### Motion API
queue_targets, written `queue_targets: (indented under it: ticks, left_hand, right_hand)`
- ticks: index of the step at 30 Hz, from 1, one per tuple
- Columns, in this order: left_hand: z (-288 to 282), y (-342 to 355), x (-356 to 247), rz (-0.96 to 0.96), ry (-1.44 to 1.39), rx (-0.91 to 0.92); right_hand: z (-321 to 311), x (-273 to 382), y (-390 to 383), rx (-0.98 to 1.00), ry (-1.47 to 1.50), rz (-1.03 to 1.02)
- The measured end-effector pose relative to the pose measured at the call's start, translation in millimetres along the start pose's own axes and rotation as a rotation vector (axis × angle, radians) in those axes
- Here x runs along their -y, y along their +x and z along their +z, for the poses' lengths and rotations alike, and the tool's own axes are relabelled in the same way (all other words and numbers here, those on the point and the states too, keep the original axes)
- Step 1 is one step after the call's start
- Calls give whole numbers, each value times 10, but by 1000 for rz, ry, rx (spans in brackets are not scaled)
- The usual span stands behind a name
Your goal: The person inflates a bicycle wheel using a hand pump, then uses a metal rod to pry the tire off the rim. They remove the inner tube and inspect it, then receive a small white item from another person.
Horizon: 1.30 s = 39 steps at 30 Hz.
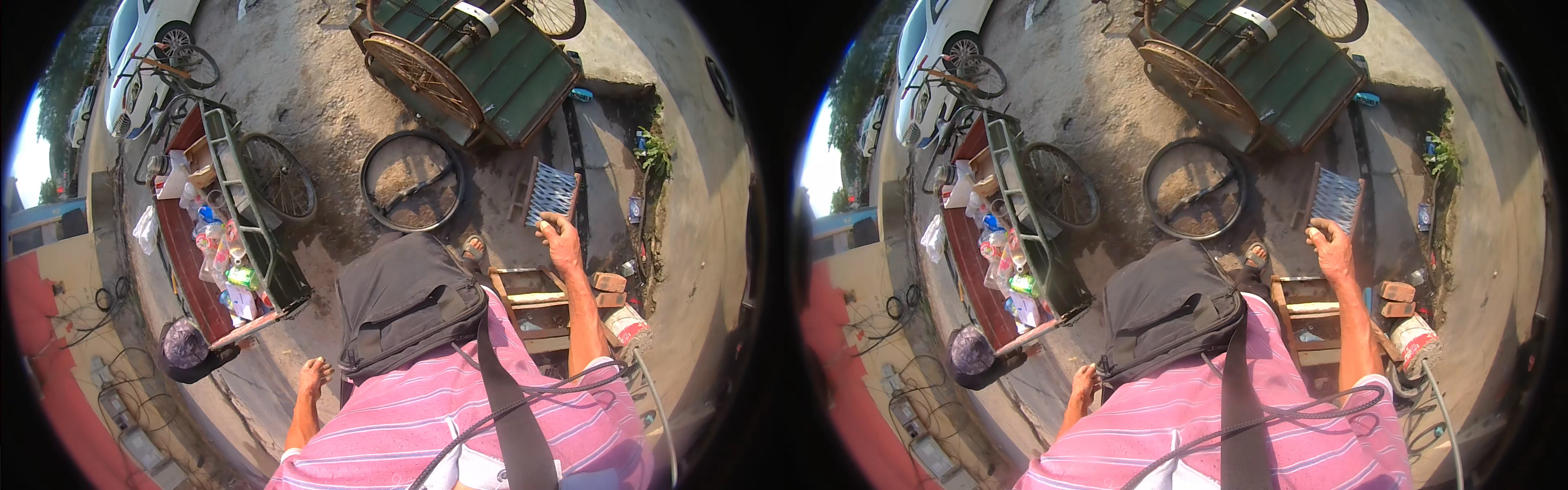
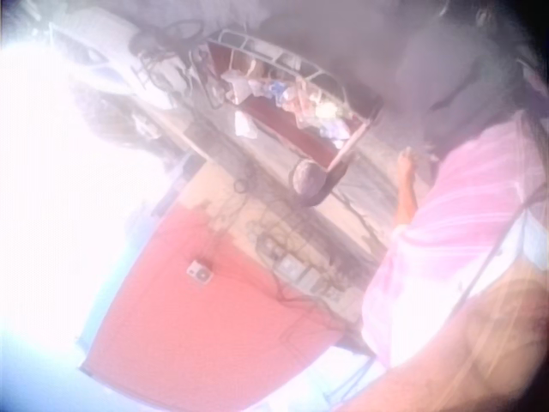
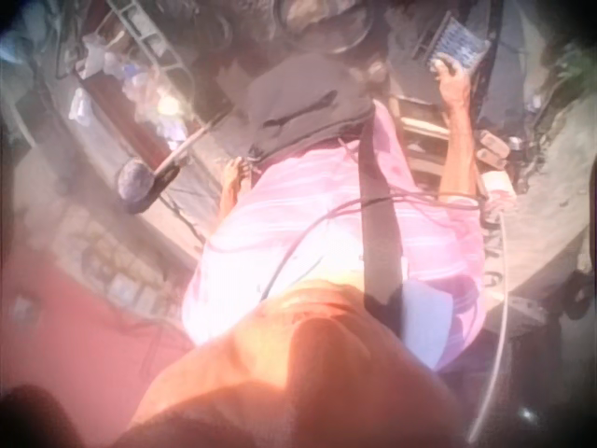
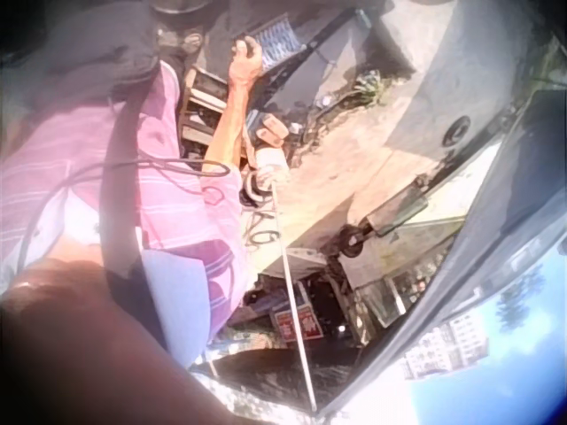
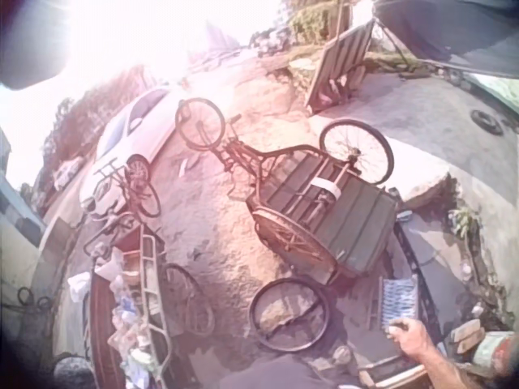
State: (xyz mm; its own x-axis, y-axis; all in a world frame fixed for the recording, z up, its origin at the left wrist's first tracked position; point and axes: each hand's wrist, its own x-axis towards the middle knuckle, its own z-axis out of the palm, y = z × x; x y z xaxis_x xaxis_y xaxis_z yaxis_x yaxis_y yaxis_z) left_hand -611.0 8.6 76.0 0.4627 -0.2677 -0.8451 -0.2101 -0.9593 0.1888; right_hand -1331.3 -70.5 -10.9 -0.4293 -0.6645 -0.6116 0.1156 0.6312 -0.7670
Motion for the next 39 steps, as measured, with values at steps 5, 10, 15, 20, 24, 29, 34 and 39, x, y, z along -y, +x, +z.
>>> queue_targets:
  ticks: [5,10,15,20,24,29,34,39]
  left_hand:
    - [446,146,-179,-60,-7,45]
    - [723,853,-656,-48,-174,0]
    - [1301,1129,-2931,448,-162,25]
    - [3115,70,-5035,979,115,532]
    - [4356,-323,-4951,996,542,981]
    - [4277,-665,-4913,522,571,829]
    - [4196,-763,-3979,189,163,652]
    - [4458,-1741,-2656,-164,-676,579]
  right_hand:
    - [-316,574,658,-18,-47,-83]
    - [-189,970,1063,42,-101,-114]
    - [188,1443,1477,212,-261,-113]
    - [700,1993,2055,495,-344,-190]
    - [921,2372,2670,684,-444,-410]
    - [1015,2350,3584,882,-492,-426]
    - [1416,2763,3449,1133,-580,-315]
    - [2002,2891,3256,1385,-530,-399]
